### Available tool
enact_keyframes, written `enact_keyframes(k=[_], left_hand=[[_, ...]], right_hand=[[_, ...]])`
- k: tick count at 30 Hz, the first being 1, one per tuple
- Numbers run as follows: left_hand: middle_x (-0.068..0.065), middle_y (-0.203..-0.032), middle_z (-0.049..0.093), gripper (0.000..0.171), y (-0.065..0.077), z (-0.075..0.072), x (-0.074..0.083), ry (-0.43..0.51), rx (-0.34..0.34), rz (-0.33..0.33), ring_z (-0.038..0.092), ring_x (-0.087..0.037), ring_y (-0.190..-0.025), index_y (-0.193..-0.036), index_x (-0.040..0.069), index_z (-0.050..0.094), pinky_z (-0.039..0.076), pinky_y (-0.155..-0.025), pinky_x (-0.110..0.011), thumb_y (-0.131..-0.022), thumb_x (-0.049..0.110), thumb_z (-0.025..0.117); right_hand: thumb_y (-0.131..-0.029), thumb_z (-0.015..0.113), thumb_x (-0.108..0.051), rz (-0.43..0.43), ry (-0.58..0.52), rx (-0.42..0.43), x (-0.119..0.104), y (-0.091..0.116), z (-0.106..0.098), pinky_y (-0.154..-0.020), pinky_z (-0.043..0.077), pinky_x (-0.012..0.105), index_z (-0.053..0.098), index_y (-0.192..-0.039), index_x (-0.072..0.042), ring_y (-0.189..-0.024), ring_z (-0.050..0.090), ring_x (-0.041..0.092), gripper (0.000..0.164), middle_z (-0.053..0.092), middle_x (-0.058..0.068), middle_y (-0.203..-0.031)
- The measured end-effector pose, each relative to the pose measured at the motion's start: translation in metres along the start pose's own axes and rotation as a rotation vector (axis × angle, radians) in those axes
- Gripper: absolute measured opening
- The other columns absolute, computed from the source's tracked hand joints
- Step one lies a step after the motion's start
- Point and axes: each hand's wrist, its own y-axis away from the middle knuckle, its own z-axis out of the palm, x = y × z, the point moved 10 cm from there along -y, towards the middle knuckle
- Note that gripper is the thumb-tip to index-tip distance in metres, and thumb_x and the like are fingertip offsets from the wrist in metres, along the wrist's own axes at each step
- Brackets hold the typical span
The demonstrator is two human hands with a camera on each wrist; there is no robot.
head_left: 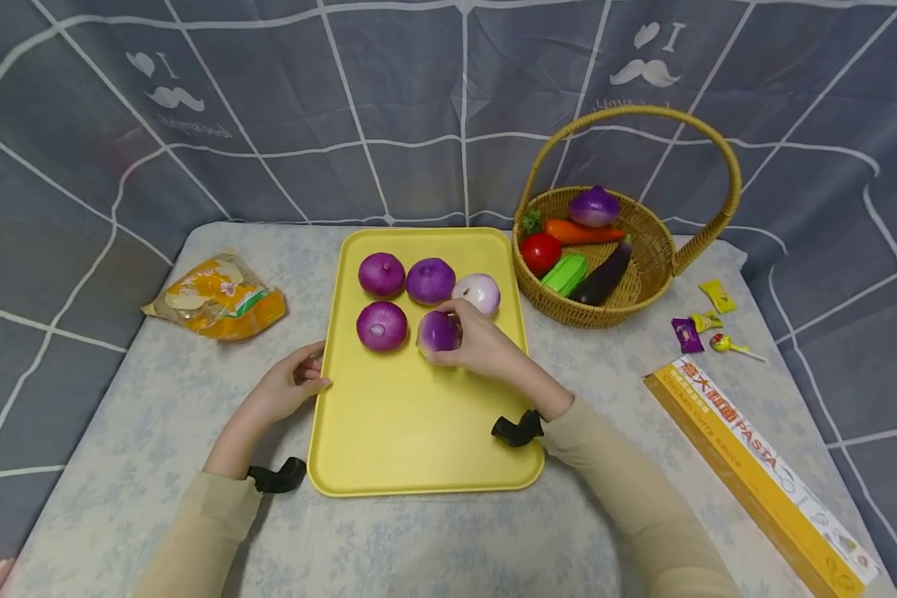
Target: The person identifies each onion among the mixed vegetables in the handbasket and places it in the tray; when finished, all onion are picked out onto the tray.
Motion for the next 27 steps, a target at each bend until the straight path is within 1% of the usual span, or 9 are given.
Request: enact_keyframes(k=[5, 8, 12, 15, 18, 23, 25, 27], left_hand=[[-0.020, -0.121, 0.053, 0.066, 0.002, 0.000, 0.000, -0.006, -0.001, 0.004, 0.052, -0.025, -0.105, -0.154, 0.000, 0.028, 0.046, -0.080, -0.021, -0.099, 0.014, 0.060], [-0.021, -0.122, 0.053, 0.065, 0.002, 0.000, 0.001, -0.004, -0.001, 0.010, 0.052, -0.025, -0.106, -0.154, 0.000, 0.028, 0.046, -0.081, -0.021, -0.099, 0.013, 0.060], [-0.021, -0.121, 0.053, 0.065, 0.001, 0.000, 0.002, 0.000, 0.006, 0.010, 0.052, -0.025, -0.105, -0.154, 0.000, 0.028, 0.046, -0.080, -0.020, -0.098, 0.012, 0.060], [-0.021, -0.121, 0.052, 0.065, 0.001, -0.001, 0.002, 0.008, 0.010, 0.009, 0.051, -0.024, -0.104, -0.154, 0.000, 0.028, 0.047, -0.078, -0.019, -0.098, 0.011, 0.060], [-0.021, -0.121, 0.052, 0.065, 0.000, -0.001, 0.003, 0.018, 0.009, 0.009, 0.051, -0.024, -0.103, -0.154, -0.001, 0.028, 0.047, -0.076, -0.018, -0.098, 0.010, 0.059], [-0.021, -0.121, 0.052, 0.065, 0.001, 0.000, 0.002, 0.020, 0.005, 0.006, 0.051, -0.023, -0.103, -0.154, -0.001, 0.027, 0.047, -0.078, -0.018, -0.098, 0.010, 0.059], [-0.021, -0.121, 0.052, 0.065, 0.002, 0.000, 0.002, 0.022, 0.006, 0.004, 0.051, -0.023, -0.103, -0.154, -0.001, 0.027, 0.047, -0.077, -0.018, -0.098, 0.011, 0.059], [-0.021, -0.121, 0.052, 0.066, 0.002, 0.000, 0.001, 0.022, 0.006, -0.001, 0.051, -0.024, -0.103, -0.154, 0.000, 0.027, 0.047, -0.077, -0.018, -0.098, 0.011, 0.060]], right_hand=[[-0.083, 0.080, -0.030, -0.042, 0.073, 0.001, -0.005, -0.002, 0.008, -0.114, 0.036, 0.044, 0.046, -0.144, -0.006, -0.136, 0.044, 0.029, 0.074, 0.048, 0.014, -0.144], [-0.083, 0.080, -0.030, -0.088, 0.131, 0.021, -0.010, 0.000, 0.009, -0.116, 0.033, 0.044, 0.046, -0.146, -0.005, -0.139, 0.041, 0.030, 0.075, 0.047, 0.015, -0.147], [-0.082, 0.081, -0.024, -0.154, 0.246, 0.047, -0.017, 0.003, 0.010, -0.116, 0.034, 0.044, 0.047, -0.146, -0.005, -0.140, 0.040, 0.033, 0.074, 0.043, 0.016, -0.149], [-0.082, 0.082, -0.021, -0.181, 0.305, 0.060, -0.020, 0.004, 0.010, -0.116, 0.033, 0.043, 0.047, -0.146, -0.006, -0.141, 0.038, 0.033, 0.075, 0.041, 0.015, -0.152], [-0.081, 0.082, -0.020, -0.180, 0.309, 0.059, -0.020, 0.004, 0.009, -0.117, 0.032, 0.044, 0.046, -0.147, -0.006, -0.142, 0.037, 0.034, 0.077, 0.041, 0.014, -0.153], [-0.081, 0.082, -0.023, -0.146, 0.282, 0.041, -0.016, 0.005, 0.007, -0.117, 0.031, 0.047, 0.043, -0.149, -0.006, -0.143, 0.034, 0.036, 0.080, 0.037, 0.016, -0.155], [-0.082, 0.082, -0.026, -0.143, 0.272, 0.052, -0.017, 0.008, 0.003, -0.117, 0.031, 0.047, 0.044, -0.148, -0.007, -0.143, 0.034, 0.035, 0.079, 0.037, 0.015, -0.155], [-0.082, 0.081, -0.028, -0.150, 0.254, 0.079, -0.020, 0.010, -0.006, -0.117, 0.032, 0.046, 0.047, -0.146, -0.007, -0.143, 0.036, 0.033, 0.075, 0.040, 0.014, -0.153]])
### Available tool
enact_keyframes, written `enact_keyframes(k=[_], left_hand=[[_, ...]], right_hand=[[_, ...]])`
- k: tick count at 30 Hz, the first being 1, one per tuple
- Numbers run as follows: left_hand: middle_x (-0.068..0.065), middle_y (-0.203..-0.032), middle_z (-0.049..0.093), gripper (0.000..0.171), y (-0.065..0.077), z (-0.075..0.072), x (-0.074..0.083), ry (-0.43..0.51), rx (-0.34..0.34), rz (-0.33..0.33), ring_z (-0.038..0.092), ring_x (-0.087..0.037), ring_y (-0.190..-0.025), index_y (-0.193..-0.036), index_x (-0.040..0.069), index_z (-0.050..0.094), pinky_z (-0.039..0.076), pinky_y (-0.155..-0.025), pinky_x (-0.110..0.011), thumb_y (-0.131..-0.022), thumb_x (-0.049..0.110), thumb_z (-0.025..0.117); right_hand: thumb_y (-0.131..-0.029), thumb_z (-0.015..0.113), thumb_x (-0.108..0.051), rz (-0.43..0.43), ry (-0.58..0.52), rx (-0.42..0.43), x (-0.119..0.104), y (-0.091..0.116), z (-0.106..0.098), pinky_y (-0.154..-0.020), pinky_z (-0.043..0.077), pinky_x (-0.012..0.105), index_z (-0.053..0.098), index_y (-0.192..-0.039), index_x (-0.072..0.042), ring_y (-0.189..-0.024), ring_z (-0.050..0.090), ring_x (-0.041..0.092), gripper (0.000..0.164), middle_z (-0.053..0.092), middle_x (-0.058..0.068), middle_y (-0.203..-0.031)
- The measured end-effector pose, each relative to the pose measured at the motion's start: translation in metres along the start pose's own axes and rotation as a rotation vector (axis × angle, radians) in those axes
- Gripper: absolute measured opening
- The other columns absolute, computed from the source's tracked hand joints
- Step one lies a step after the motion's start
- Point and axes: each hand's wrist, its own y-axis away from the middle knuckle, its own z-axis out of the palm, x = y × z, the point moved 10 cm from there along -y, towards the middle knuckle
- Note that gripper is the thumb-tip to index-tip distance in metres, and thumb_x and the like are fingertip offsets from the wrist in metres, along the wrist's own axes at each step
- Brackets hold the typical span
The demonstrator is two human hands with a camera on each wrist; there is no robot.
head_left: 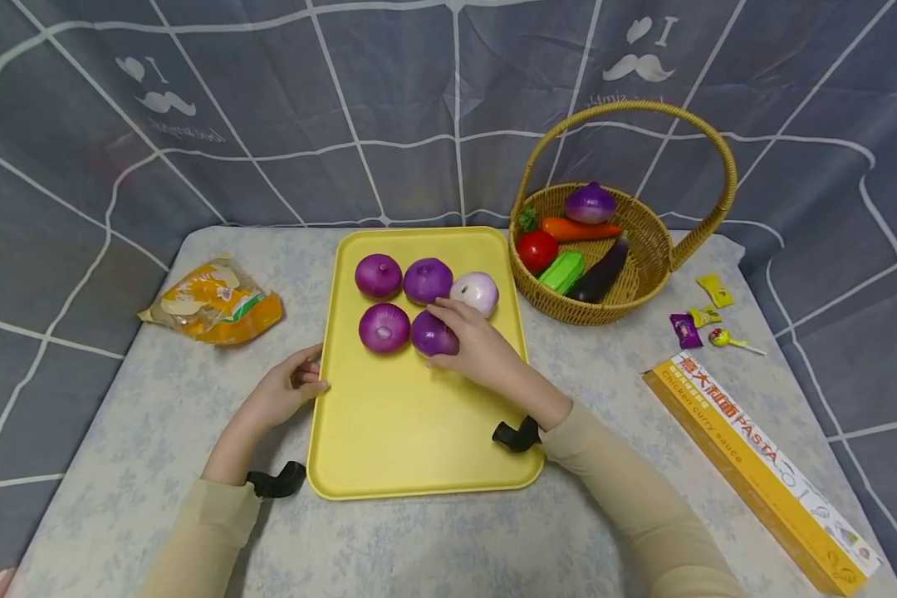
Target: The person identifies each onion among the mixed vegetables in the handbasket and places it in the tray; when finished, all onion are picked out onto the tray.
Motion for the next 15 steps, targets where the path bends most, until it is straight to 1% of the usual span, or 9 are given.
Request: enact_keyframes(k=[3, 5, 7, 8, 9, 11, 13, 15], left_hand=[[-0.021, -0.121, 0.051, 0.066, 0.000, 0.000, -0.001, 0.004, 0.001, -0.010, 0.051, -0.025, -0.104, -0.154, -0.001, 0.027, 0.048, -0.076, -0.018, -0.098, 0.011, 0.060], [-0.020, -0.121, 0.051, 0.066, 0.000, -0.001, -0.002, 0.004, 0.001, -0.014, 0.051, -0.025, -0.105, -0.154, -0.001, 0.027, 0.048, -0.075, -0.018, -0.098, 0.012, 0.060], [-0.020, -0.121, 0.051, 0.066, 0.000, -0.001, -0.002, 0.005, 0.002, -0.016, 0.051, -0.026, -0.105, -0.154, -0.001, 0.027, 0.048, -0.075, -0.018, -0.098, 0.011, 0.060], [-0.021, -0.121, 0.051, 0.065, 0.000, -0.001, -0.002, 0.005, 0.002, -0.014, 0.051, -0.026, -0.105, -0.154, -0.002, 0.027, 0.048, -0.075, -0.018, -0.098, 0.011, 0.060], [-0.021, -0.121, 0.051, 0.065, 0.000, -0.001, -0.002, 0.005, 0.003, -0.011, 0.051, -0.026, -0.105, -0.154, -0.002, 0.027, 0.048, -0.076, -0.018, -0.098, 0.010, 0.060], [-0.021, -0.121, 0.052, 0.065, 0.000, -0.001, -0.002, 0.004, 0.001, -0.006, 0.051, -0.026, -0.105, -0.153, -0.002, 0.027, 0.048, -0.076, -0.018, -0.098, 0.010, 0.060], [-0.021, -0.121, 0.052, 0.065, -0.001, 0.000, -0.001, 0.001, 0.001, 0.000, 0.052, -0.026, -0.105, -0.153, -0.002, 0.028, 0.048, -0.077, -0.019, -0.098, 0.010, 0.060], [-0.022, -0.122, 0.053, 0.065, -0.001, 0.000, 0.000, -0.003, -0.003, 0.008, 0.053, -0.025, -0.105, -0.153, -0.002, 0.028, 0.048, -0.078, -0.020, -0.098, 0.010, 0.060]], right_hand=[[-0.083, 0.080, -0.028, -0.006, -0.034, 0.086, 0.000, -0.002, -0.029, -0.115, 0.035, 0.044, 0.055, -0.140, -0.007, -0.137, 0.045, 0.030, 0.066, 0.047, 0.012, -0.147], [-0.086, 0.078, -0.025, 0.005, -0.065, 0.155, 0.006, -0.005, -0.055, -0.111, 0.040, 0.044, 0.059, -0.136, -0.005, -0.131, 0.050, 0.030, 0.057, 0.053, 0.012, -0.142], [-0.089, 0.074, -0.024, 0.045, -0.088, 0.237, 0.019, -0.008, -0.085, -0.106, 0.044, 0.046, 0.061, -0.132, -0.004, -0.123, 0.055, 0.030, 0.049, 0.057, 0.013, -0.136], [-0.090, 0.072, -0.024, 0.077, -0.096, 0.284, 0.027, -0.009, -0.102, -0.102, 0.046, 0.046, 0.063, -0.130, -0.004, -0.119, 0.058, 0.030, 0.045, 0.060, 0.013, -0.132], [-0.092, 0.070, -0.025, 0.117, -0.105, 0.324, 0.038, -0.010, -0.118, -0.102, 0.046, 0.045, 0.063, -0.128, -0.004, -0.118, 0.058, 0.029, 0.042, 0.062, 0.013, -0.130], [-0.094, 0.067, -0.029, 0.203, -0.113, 0.414, 0.062, -0.011, -0.149, -0.097, 0.049, 0.044, 0.065, -0.125, -0.005, -0.112, 0.060, 0.029, 0.040, 0.065, 0.014, -0.124], [-0.095, 0.063, -0.036, 0.309, -0.116, 0.488, 0.089, -0.008, -0.176, -0.098, 0.048, 0.042, 0.065, -0.125, -0.006, -0.112, 0.061, 0.028, 0.043, 0.066, 0.014, -0.122], [-0.095, 0.062, -0.041, 0.399, -0.116, 0.534, 0.114, -0.006, -0.196, -0.100, 0.046, 0.042, 0.062, -0.127, -0.005, -0.115, 0.058, 0.029, 0.049, 0.064, 0.015, -0.125]])
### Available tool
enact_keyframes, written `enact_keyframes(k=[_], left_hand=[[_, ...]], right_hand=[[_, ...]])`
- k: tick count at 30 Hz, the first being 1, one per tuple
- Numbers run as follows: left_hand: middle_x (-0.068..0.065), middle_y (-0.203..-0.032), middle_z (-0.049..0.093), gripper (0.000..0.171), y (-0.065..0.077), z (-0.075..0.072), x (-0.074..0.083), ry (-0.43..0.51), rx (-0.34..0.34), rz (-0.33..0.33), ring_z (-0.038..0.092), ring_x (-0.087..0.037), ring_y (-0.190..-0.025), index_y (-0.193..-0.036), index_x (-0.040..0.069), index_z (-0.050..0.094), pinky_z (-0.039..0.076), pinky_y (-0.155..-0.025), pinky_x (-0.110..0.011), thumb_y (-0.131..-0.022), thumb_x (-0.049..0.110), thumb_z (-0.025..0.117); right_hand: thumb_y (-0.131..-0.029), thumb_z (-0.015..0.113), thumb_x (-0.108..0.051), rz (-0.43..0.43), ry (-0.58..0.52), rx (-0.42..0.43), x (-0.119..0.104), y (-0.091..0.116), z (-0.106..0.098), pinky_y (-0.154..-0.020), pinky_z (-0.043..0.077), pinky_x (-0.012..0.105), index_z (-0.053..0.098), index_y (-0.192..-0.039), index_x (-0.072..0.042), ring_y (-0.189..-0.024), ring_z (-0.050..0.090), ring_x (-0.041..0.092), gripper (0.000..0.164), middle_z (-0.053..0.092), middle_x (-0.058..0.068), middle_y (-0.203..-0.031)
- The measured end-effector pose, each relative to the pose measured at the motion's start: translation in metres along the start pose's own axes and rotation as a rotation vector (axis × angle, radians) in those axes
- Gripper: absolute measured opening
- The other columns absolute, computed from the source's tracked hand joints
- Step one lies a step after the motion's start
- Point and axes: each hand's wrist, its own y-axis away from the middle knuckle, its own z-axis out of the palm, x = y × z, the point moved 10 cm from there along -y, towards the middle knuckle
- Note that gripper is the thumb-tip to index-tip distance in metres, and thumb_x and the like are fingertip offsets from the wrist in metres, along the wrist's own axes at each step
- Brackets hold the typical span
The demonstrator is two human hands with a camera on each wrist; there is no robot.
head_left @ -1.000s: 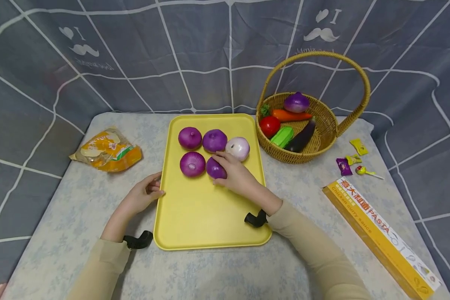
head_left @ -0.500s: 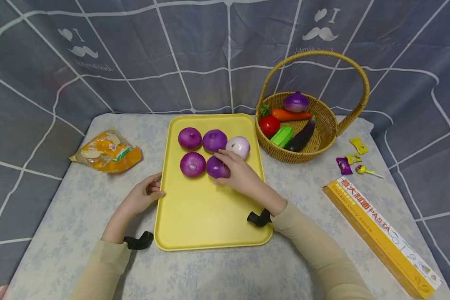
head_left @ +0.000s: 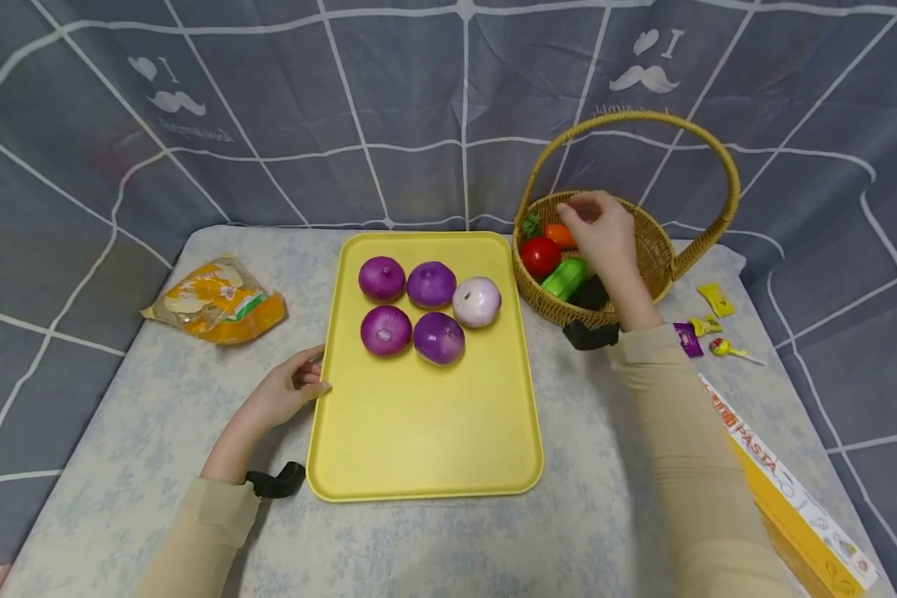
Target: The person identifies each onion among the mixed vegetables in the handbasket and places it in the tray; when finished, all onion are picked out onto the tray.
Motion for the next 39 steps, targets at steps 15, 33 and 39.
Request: enact_keyframes(k=[15, 33, 39], left_hand=[[-0.023, -0.120, 0.054, 0.065, 0.001, 0.001, 0.003, -0.011, -0.001, 0.005, 0.055, -0.028, -0.105, -0.152, -0.004, 0.028, 0.048, -0.084, -0.032, -0.098, 0.010, 0.060], [-0.021, -0.118, 0.055, 0.064, 0.006, -0.002, 0.002, 0.001, 0.021, -0.014, 0.055, -0.027, -0.104, -0.152, -0.003, 0.030, 0.048, -0.083, -0.032, -0.097, 0.010, 0.061], [-0.021, -0.117, 0.054, 0.064, 0.007, -0.002, 0.002, -0.007, 0.018, -0.013, 0.054, -0.026, -0.103, -0.152, -0.003, 0.031, 0.047, -0.082, -0.030, -0.097, 0.010, 0.061]], right_hand=[[-0.087, 0.064, -0.055, 0.304, 0.046, -0.128, 0.079, -0.043, -0.003, -0.117, 0.029, 0.051, 0.016, -0.154, 0.003, -0.140, 0.030, 0.041, 0.100, 0.022, 0.027, -0.155], [-0.090, 0.067, -0.042, 0.410, -0.123, -0.147, 0.099, -0.047, 0.018, -0.121, 0.023, 0.043, 0.004, -0.153, 0.006, -0.147, 0.025, 0.036, 0.101, 0.017, 0.026, -0.158], [-0.092, 0.066, -0.037, 0.387, -0.109, -0.177, 0.093, -0.048, 0.026, -0.120, 0.024, 0.047, -0.002, -0.155, 0.001, -0.147, 0.022, 0.040, 0.100, 0.014, 0.026, -0.160]])
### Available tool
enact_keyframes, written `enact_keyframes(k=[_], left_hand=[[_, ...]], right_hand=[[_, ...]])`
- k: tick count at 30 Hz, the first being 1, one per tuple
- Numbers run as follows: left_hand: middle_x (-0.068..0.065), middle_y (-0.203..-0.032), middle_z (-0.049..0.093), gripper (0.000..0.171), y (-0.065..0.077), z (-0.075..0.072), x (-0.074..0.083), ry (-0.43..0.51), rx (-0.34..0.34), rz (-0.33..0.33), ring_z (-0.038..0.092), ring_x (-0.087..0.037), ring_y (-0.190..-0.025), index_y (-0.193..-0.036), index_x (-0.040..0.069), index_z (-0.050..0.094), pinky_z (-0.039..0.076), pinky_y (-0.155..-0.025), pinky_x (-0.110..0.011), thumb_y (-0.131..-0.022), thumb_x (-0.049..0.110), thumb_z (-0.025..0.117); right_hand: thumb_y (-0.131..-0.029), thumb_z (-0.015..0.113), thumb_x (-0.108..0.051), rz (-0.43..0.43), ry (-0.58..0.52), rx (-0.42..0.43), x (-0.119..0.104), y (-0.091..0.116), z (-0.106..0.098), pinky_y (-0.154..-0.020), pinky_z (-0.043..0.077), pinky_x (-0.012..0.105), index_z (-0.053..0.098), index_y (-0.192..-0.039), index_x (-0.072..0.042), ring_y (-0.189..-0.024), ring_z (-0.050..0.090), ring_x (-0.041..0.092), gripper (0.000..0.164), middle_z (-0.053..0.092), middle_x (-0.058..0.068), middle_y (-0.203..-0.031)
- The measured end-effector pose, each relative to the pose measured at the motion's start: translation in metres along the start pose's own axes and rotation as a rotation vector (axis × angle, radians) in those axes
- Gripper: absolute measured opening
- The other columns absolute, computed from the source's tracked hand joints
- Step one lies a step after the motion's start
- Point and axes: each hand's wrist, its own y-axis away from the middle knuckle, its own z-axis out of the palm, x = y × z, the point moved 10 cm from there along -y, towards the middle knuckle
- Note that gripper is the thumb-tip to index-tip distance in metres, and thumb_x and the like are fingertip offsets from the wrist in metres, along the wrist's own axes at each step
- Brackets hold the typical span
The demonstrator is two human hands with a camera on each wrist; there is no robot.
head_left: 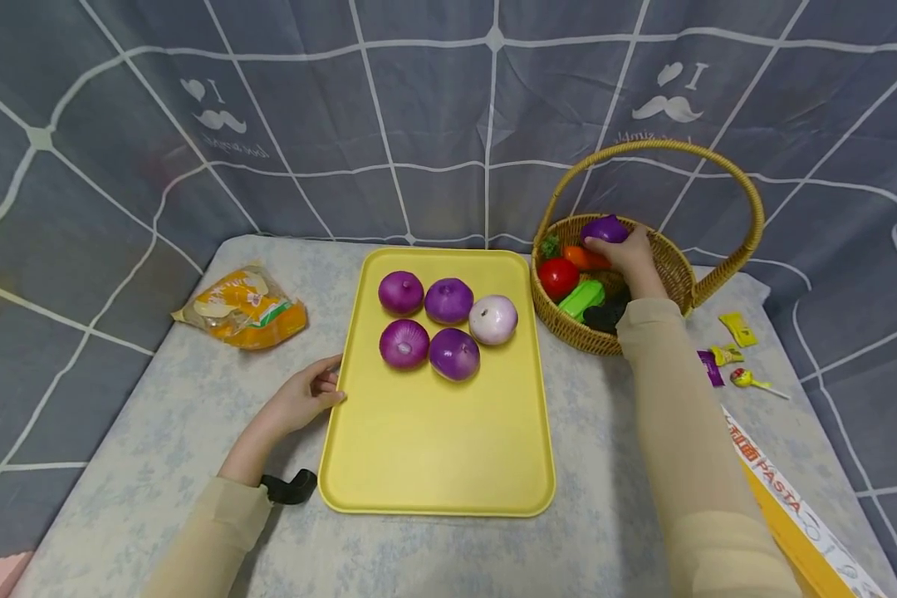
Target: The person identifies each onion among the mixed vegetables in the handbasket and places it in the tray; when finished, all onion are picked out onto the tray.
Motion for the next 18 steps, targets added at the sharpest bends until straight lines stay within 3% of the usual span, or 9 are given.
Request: enact_keyframes(k=[5, 10, 13, 18], left_hand=[[-0.021, -0.117, 0.054, 0.064, -0.001, 0.001, 0.000, 0.010, -0.006, 0.012, 0.054, -0.026, -0.102, -0.151, -0.004, 0.031, 0.047, -0.080, -0.026, -0.097, 0.010, 0.061], [-0.021, -0.118, 0.055, 0.064, -0.004, 0.002, 0.000, 0.003, -0.009, 0.025, 0.055, -0.026, -0.103, -0.151, -0.004, 0.031, 0.048, -0.081, -0.028, -0.097, 0.011, 0.061], [-0.022, -0.119, 0.055, 0.065, -0.005, 0.002, 0.000, -0.009, -0.012, 0.022, 0.055, -0.026, -0.104, -0.152, -0.004, 0.030, 0.047, -0.083, -0.031, -0.097, 0.011, 0.061], [-0.020, -0.119, 0.054, 0.065, -0.006, 0.001, -0.005, -0.018, -0.012, 0.002, 0.054, -0.026, -0.104, -0.153, -0.003, 0.029, 0.047, -0.083, -0.030, -0.098, 0.011, 0.060]], right_hand=[[-0.090, 0.069, -0.034, 0.005, -0.028, -0.001, -0.001, 0.002, -0.001, -0.117, 0.032, 0.046, 0.006, -0.154, 0.003, -0.145, 0.029, 0.039, 0.097, 0.019, 0.026, -0.158], [-0.090, 0.068, -0.040, 0.047, -0.091, -0.081, -0.008, 0.015, -0.005, -0.109, 0.042, 0.041, 0.002, -0.153, 0.003, -0.142, 0.034, 0.037, 0.101, 0.015, 0.026, -0.158], [-0.090, 0.065, -0.045, 0.023, -0.068, -0.129, -0.023, 0.035, -0.006, -0.111, 0.040, 0.042, -0.001, -0.154, 0.001, -0.142, 0.034, 0.038, 0.103, 0.011, 0.025, -0.160], [-0.087, 0.068, -0.047, -0.126, 0.046, -0.176, -0.049, 0.093, 0.005, -0.112, 0.037, 0.053, 0.008, -0.156, -0.006, -0.140, 0.032, 0.041, 0.101, 0.014, 0.023, -0.157]])
